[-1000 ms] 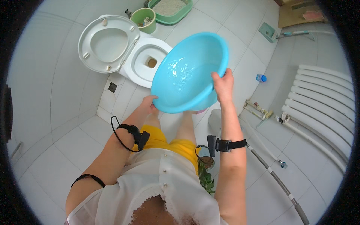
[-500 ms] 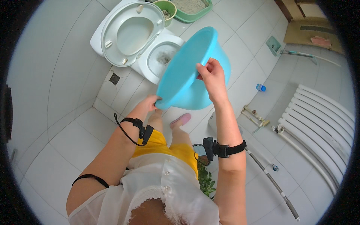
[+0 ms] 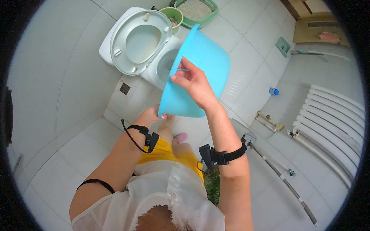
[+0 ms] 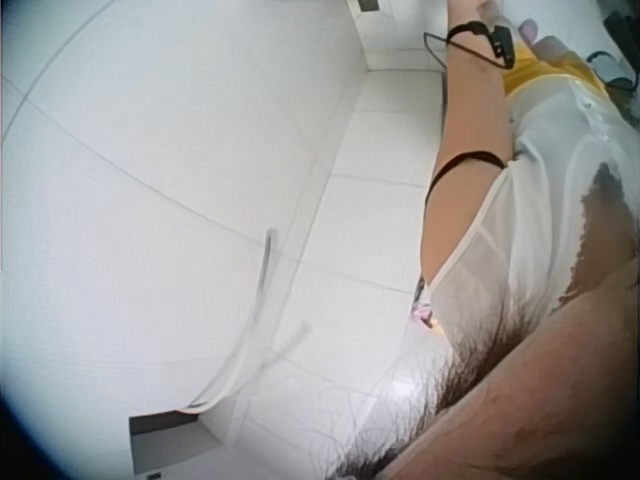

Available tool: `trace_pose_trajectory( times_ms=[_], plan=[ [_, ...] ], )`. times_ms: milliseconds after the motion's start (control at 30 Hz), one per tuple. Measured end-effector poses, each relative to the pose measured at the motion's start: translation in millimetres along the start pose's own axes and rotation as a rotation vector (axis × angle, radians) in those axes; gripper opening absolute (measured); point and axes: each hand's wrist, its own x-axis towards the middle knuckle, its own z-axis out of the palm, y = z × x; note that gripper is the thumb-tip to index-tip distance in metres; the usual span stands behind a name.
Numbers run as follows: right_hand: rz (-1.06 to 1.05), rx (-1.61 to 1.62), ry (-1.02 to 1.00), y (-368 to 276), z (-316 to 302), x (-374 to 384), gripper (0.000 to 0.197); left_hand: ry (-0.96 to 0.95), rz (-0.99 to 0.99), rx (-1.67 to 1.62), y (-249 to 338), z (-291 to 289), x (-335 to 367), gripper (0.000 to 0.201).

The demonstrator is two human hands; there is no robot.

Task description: Cleaning the bathroom floor around the toilet using a flat mop.

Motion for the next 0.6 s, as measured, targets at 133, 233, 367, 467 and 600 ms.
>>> trace_pose_trajectory(
  times_ms=[133,233,367,467,600],
  plan=[
    [-0.037,0.056,0.018,10.1,-6.5,-7.0,0.048,-0.092,-0.059,0.024,-1.7,-12.6,9.1,0.012],
    [-0.058,0.023,0.035,7.4,-14.2,-21.5,0.037,0.038,0.000,0.159,2.8,-23.9,8.3,0.014],
    [0.001,0.190,0.346,36.0,-70.3,-66.7,0.025,0.556,0.261,0.451,10.5,10.7,-11.7,0.017],
    [0.136,0.119,0.619,71.5,-102.3,-109.1,0.030,0.537,0.492,0.302,22.6,7.8,-10.9,0.024],
    [0.145,0.265,0.937,131.5,-132.2,-189.6,0.037,0.327,0.389,0.296,25.4,60.9,-21.7,0.027]
  ],
)
